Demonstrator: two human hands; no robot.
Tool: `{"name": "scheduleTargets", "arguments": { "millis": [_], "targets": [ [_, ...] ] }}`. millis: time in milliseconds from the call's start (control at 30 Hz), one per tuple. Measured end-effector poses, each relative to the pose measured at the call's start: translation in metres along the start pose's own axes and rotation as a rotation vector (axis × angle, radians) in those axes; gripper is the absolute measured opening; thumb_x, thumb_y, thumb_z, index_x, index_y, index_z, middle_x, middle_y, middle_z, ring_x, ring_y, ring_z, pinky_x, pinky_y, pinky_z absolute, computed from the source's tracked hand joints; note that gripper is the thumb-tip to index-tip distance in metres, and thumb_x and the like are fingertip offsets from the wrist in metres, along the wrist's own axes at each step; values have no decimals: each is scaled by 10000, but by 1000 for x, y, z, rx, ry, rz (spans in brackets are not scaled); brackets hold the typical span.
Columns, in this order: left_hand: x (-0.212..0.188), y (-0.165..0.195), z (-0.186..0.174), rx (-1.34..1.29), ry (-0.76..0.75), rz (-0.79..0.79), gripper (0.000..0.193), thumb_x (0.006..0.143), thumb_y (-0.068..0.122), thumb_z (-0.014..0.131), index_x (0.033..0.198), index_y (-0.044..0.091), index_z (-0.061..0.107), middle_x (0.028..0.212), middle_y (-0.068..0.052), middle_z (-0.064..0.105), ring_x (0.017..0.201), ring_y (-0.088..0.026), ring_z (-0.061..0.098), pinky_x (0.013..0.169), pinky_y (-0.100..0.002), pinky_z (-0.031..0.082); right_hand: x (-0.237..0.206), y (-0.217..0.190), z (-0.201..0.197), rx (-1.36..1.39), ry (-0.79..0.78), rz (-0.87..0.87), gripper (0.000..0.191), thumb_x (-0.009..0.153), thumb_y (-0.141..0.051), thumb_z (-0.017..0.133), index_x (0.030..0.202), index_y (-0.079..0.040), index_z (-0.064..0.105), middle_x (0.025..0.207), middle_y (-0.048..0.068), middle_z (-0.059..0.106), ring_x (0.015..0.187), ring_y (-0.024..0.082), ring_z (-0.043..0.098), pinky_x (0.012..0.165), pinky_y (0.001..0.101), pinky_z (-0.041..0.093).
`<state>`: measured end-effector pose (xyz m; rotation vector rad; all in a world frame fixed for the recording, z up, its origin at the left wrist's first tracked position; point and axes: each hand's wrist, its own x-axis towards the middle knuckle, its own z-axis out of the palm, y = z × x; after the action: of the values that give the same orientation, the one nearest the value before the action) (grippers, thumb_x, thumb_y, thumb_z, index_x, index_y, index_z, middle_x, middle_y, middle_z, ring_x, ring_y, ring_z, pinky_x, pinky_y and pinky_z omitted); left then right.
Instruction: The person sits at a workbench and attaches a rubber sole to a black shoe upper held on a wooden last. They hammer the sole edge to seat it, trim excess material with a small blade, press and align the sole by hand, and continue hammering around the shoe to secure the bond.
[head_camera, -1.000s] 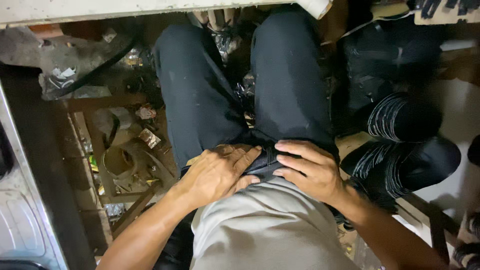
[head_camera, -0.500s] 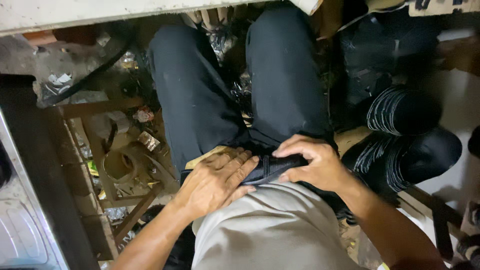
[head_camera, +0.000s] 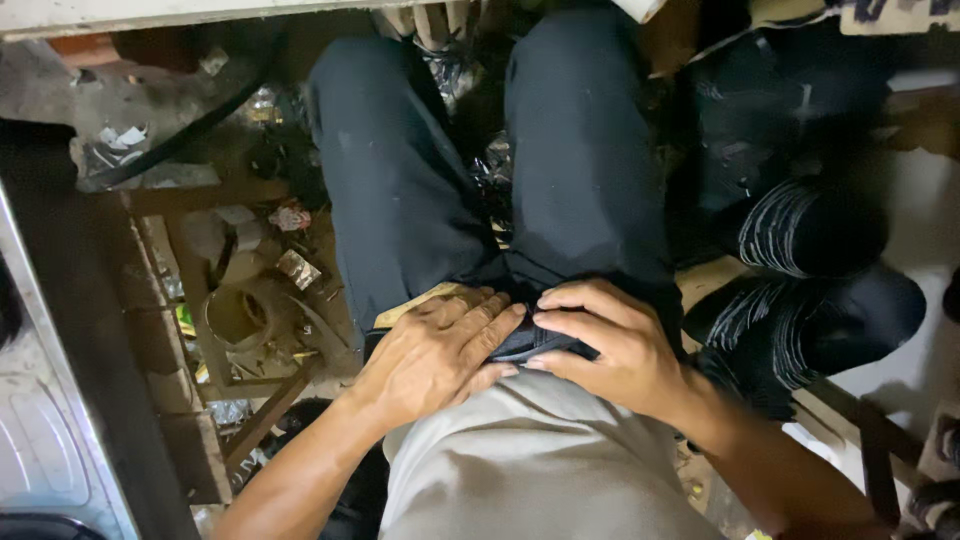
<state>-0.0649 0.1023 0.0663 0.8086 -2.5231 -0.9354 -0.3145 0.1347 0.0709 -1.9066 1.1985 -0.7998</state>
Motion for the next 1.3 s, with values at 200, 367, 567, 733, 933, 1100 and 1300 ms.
{"name": "scheduleTargets", "arguments": {
  "millis": [200, 367, 567, 733, 933, 1100, 1300],
  "targets": [
    [-3, 2, 4, 45, 22, -14, 577, 917, 373, 696, 1331, -21, 621, 1247, -213, 681, 1164, -358, 648, 983, -453, 515, -4, 0, 16, 83, 64, 109, 371, 687, -115, 933, 975, 4, 732, 1031, 135, 739, 950, 226, 757, 821, 313, 612],
    [-4, -4, -1, -1, 5, -32, 583, 918, 386, 719, 1327, -19, 623, 1251, -200, 693, 1152, -364, 650, 983, -454, 517, -15, 14, 12, 162, 53, 180, 427, 727, -107, 903, 1089, 23, 718, 1130, 151, 742, 1037, 216, 746, 903, 315, 592],
    [7, -8, -18, -955, 400, -377, 591, 1016, 390, 660, 1420, -21, 530, 1249, -115, 707, 1158, -195, 664, 1038, -327, 525, -4, 44, 11, 1205, 206, 257, 593, 992, -248, 795, 1374, 74, 476, 1306, 171, 593, 1193, 248, 580, 1081, 387, 465],
    [49, -7, 1, -1424, 744, -465, 524, 1056, 370, 560, 1398, -26, 546, 1240, -76, 663, 1109, -133, 615, 1010, -299, 479, 6, 30, 39, 1485, 52, 387, 997, 853, -346, 797, 1629, -25, 258, 1504, 134, 501, 1375, 269, 485, 1128, 420, 383],
    [47, -17, 16, -1492, 729, -500, 503, 1075, 397, 508, 1378, -3, 551, 1209, -67, 660, 1086, -125, 617, 991, -301, 487, 16, 4, 46, 1269, 218, 508, 904, 861, -209, 737, 1598, -28, 246, 1556, 110, 441, 1438, 237, 423, 1203, 404, 298],
    [42, -25, 35, -1559, 734, -509, 497, 1066, 385, 533, 1409, 26, 499, 1241, -71, 634, 1128, -139, 600, 1024, -322, 480, 10, 16, 48, 1209, 230, 558, 803, 890, -131, 698, 1578, 10, 309, 1544, 151, 471, 1438, 240, 436, 1207, 400, 305],
    [33, -28, 43, -1548, 756, -380, 582, 1013, 310, 665, 1458, 19, 428, 1354, -90, 587, 1271, -178, 553, 1137, -367, 416, -1, 47, 53, 1273, 159, 571, 777, 942, -179, 681, 1610, 11, 334, 1480, 168, 503, 1347, 267, 469, 1130, 420, 363]
  ]
}}
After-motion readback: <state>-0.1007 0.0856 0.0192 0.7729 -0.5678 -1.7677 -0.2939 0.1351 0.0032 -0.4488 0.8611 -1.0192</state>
